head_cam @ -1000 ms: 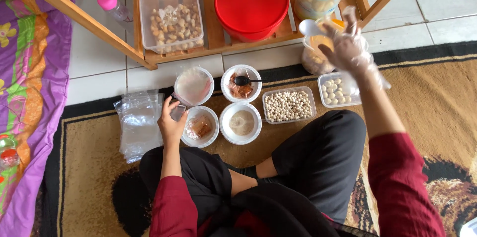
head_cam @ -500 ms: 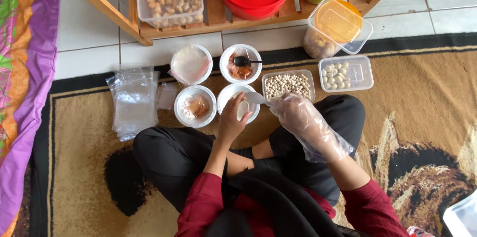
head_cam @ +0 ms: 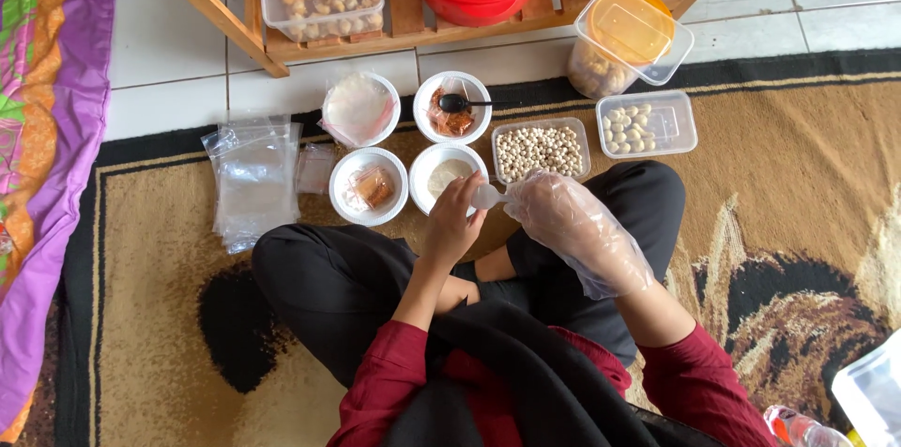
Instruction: Packaging small snack items into plastic bags using hands and a spoon
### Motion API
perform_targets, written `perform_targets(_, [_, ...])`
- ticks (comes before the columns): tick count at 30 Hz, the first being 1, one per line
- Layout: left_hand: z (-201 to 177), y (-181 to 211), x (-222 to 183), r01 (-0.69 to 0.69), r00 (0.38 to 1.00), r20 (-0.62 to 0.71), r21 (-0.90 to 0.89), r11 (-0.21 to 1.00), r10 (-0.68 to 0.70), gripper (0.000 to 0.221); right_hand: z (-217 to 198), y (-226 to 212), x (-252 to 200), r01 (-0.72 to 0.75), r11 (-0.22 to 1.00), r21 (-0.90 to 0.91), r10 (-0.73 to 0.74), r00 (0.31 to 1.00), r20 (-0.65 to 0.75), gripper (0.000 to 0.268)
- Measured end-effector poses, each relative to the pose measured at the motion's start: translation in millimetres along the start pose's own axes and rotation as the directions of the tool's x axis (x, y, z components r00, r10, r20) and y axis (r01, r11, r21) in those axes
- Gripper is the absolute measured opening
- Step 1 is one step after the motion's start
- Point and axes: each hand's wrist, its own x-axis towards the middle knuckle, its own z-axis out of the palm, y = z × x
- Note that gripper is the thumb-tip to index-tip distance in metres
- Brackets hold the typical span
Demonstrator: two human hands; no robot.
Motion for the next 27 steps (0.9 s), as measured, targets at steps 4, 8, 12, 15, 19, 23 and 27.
perform_targets(4, [0, 2, -1, -0.049, 0.998, -0.049, -0.038, 0.998, 0.047, 0.084, -2, 11, 7, -0.038, 0.992, 0.116, 0.036, 0.999, 0.023, 0.015])
perform_targets(8, [-9, 1, -2, 0.006, 0.999, -0.047, -0.08, 0.997, -0.009, 0.086, -9, 21, 6, -0.079, 0.969, 0.235, 0.072, 0.997, 0.039, 0.015])
perform_targets(12, [-21, 9, 2, -0.018, 0.997, -0.072, -0.082, 0.996, 0.012, 0.081, -13, 29, 12, -0.109, 0.944, 0.311, 0.097, 0.994, 0.054, 0.016])
perform_targets(15, [-20, 7, 1, -0.029, 0.997, -0.073, -0.055, 0.998, 0.025, 0.08, -13, 35, 17, -0.138, 0.911, 0.388, 0.119, 0.99, 0.073, 0.016])
perform_targets(19, [-17, 5, -2, -0.045, 0.992, -0.114, 0.006, 0.999, 0.045, 0.08, -13, 42, 22, -0.177, 0.85, 0.497, 0.147, 0.984, 0.1, 0.017])
perform_targets(23, [-20, 11, 1, -0.095, 0.986, -0.139, -0.015, 0.995, 0.092, 0.08, -10, 48, 29, -0.212, 0.772, 0.599, 0.168, 0.977, 0.129, 0.018])
perform_targets(27, [-17, 11, 0, -0.124, 0.984, -0.134, -0.021, 0.992, 0.12, 0.079, -6, 53, 40, -0.237, 0.712, 0.661, 0.18, 0.972, 0.155, 0.019])
